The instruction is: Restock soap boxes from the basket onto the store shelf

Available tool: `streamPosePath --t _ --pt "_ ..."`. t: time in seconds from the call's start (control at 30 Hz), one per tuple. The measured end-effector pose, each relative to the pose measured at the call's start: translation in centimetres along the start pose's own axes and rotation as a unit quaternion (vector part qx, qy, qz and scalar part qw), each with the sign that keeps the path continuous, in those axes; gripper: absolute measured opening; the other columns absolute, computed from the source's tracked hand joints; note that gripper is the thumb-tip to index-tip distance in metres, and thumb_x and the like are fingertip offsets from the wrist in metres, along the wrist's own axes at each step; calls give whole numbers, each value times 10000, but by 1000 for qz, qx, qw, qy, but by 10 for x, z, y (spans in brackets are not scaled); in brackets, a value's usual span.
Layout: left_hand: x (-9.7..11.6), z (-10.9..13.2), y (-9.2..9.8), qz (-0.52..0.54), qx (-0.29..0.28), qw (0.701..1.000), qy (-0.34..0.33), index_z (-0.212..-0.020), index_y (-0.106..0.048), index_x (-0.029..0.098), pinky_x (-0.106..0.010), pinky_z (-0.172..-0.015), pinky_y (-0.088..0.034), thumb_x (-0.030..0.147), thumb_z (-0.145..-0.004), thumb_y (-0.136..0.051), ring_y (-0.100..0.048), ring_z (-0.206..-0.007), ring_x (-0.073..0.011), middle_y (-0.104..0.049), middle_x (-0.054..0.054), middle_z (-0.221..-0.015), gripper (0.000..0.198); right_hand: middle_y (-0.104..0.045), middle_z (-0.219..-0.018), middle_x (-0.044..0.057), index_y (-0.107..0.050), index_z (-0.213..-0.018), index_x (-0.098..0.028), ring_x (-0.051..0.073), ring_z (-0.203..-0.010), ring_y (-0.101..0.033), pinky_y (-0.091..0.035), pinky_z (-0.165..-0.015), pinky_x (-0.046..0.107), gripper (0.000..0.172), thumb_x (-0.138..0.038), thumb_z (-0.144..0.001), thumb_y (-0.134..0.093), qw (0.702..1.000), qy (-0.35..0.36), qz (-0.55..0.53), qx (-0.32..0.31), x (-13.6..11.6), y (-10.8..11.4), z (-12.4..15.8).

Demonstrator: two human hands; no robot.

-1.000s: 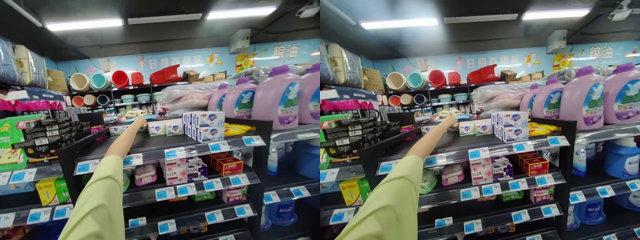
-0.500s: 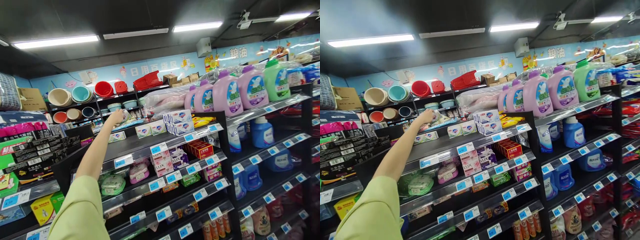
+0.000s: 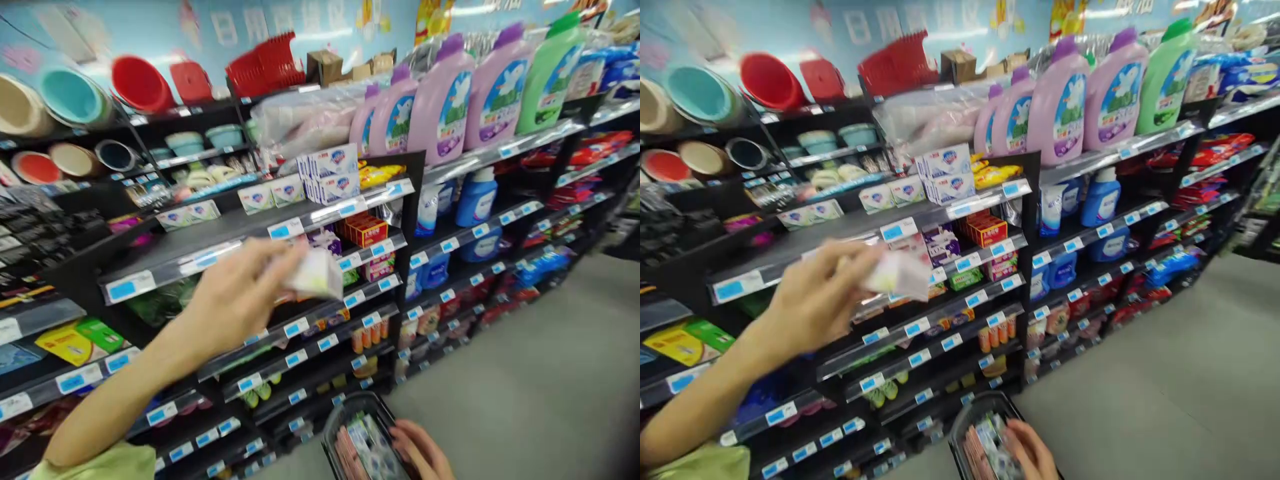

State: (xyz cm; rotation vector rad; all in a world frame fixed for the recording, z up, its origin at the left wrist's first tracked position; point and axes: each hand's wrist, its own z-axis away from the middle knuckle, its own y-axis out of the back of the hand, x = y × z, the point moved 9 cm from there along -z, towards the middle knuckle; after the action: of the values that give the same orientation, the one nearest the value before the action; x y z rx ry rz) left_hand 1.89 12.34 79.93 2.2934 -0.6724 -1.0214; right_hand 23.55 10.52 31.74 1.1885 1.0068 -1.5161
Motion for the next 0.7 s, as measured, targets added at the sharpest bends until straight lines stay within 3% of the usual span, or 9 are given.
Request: streamPosePath --t 0.07,0.13,0.23,0.33,0.4,0.5,0.6,0.7 --pt "66 22 -37 121 -75 989 -25 -1499 -403 209 -350 -850 -582 223 -977 -524 -641 -1041 -235 -628 -134 -1189 536 -758 -1027 107 -688 -1092 -232 294 -930 -726 -596 -868 398 536 -646 -754 -730 995 14 -31 -93 -10 -7 18" --pt "126 49 -87 256 -166 952 -4 -1514 -394 225 -340 -830 -588 235 -984 -510 -644 -1064 -239 -640 -135 -1207 543 -746 -1087 104 -612 -1254 -241 266 -959 -711 -564 -928 400 587 -550 -777 -760 984 50 -51 -164 -25 -13 37" --pt "197 93 -155 420 -223 872 118 -1507 -431 331 -363 -788 -603 245 -989 -481 -653 -1097 -271 -646 -122 -1253 527 -744 -1033 86 -618 -1235 -231 238 -878 -691 -568 -864 371 643 -485 -693 -854 976 42 -70 -201 -27 -14 60" --pt "243 146 -197 513 -237 778 274 -1411 -565 400 -445 -866 -597 316 -980 -514 -664 -1097 -303 -667 -97 -1243 441 -735 -943 66 -679 -1098 -196 211 -796 -659 -560 -782 341 459 -513 -780 -772 977 1 -56 -206 -7 -11 76" --pt "261 178 -205 545 -228 724 356 -1325 -646 416 -461 -878 -594 351 -957 -559 -682 -1044 -301 -688 -76 -1188 384 -729 -955 57 -699 -1046 -170 205 -828 -647 -542 -808 333 407 -515 -831 -716 968 -5 -41 -246 6 -14 90" --pt "273 212 -198 567 -219 668 428 -1187 -740 394 -438 -826 -596 394 -917 -618 -696 -947 -287 -718 -60 -1070 295 -725 -910 36 -716 -974 -142 186 -806 -627 -521 -803 313 410 -528 -836 -702 946 1 -42 -321 17 -24 115" --pt "283 226 -191 588 -249 634 436 -1132 -769 313 -404 -815 -564 431 -960 -538 -679 -908 -261 -725 -74 -1019 311 -707 -808 21 -729 -899 -147 160 -704 -584 -501 -694 279 422 -557 -802 -718 934 3 -44 -355 22 -30 135" --pt "290 233 -193 617 -233 590 466 -1224 -712 272 -350 -762 -539 482 -1000 -437 -644 -894 -234 -715 -85 -1068 412 -701 -737 24 -731 -820 -158 159 -651 -576 -495 -630 275 411 -567 -781 -732 941 -16 -43 -334 31 -25 143"
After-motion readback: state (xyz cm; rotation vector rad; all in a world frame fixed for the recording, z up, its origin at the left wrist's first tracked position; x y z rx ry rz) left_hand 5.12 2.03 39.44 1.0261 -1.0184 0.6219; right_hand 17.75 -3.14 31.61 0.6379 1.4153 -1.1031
